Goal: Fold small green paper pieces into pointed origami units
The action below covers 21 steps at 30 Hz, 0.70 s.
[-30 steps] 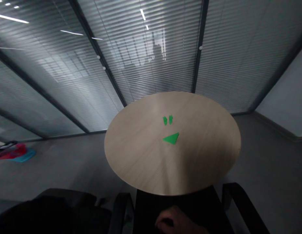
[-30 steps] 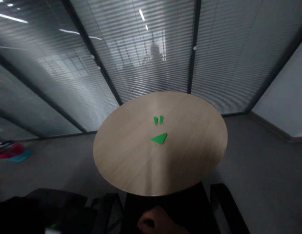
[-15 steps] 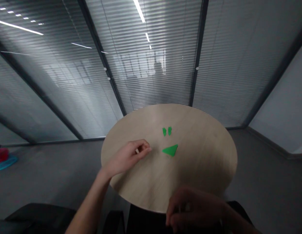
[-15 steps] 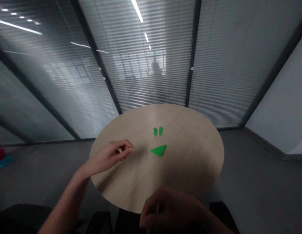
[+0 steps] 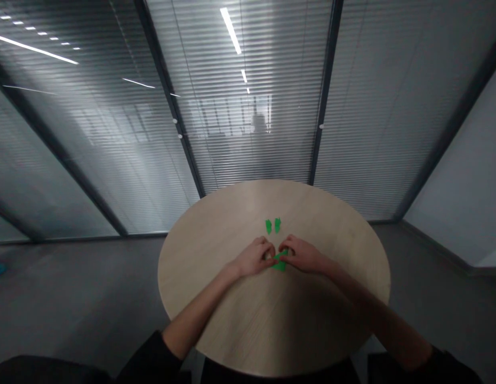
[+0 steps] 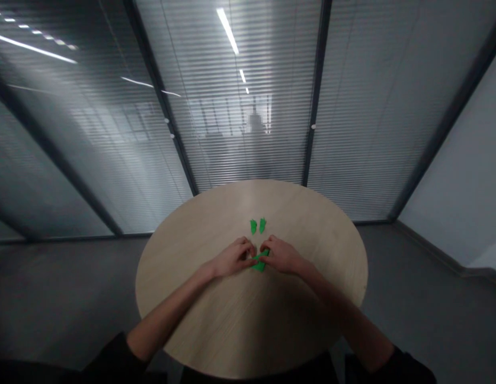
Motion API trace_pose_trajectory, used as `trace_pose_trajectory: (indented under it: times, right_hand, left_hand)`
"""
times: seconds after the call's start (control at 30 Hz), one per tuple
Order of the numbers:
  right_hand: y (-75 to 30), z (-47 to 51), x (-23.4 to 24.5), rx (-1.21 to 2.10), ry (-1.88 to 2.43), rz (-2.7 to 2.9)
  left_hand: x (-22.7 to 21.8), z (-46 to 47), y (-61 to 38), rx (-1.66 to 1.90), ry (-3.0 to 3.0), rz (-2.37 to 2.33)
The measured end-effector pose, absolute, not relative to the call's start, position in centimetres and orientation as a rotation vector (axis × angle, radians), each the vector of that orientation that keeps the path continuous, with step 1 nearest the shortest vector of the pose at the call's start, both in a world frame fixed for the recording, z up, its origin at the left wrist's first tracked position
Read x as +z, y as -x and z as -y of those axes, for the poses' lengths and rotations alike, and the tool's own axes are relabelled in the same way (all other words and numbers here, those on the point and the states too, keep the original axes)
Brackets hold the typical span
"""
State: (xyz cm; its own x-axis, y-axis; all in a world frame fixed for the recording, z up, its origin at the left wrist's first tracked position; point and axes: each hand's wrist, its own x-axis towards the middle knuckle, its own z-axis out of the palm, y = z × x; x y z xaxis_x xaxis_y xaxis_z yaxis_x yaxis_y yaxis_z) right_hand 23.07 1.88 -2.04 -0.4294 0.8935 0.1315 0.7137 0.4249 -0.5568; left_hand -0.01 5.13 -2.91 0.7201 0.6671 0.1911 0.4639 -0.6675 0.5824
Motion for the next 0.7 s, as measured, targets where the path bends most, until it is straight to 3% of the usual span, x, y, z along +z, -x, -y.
trace_pose_trajectory:
  times: [0.3,0.7]
  right_hand:
    - [-22.1,-3.5,-2.2,0.781,1.303,2.227]
    - [-21.8,-3.0,-3.8,1.081,1.171,1.691]
  left_hand:
    - [-3.4,-5.7,0.7,0.632,-2.099,-0.790]
    - [-3.5,-6.1,0.2,0.735,-1.599,-0.780]
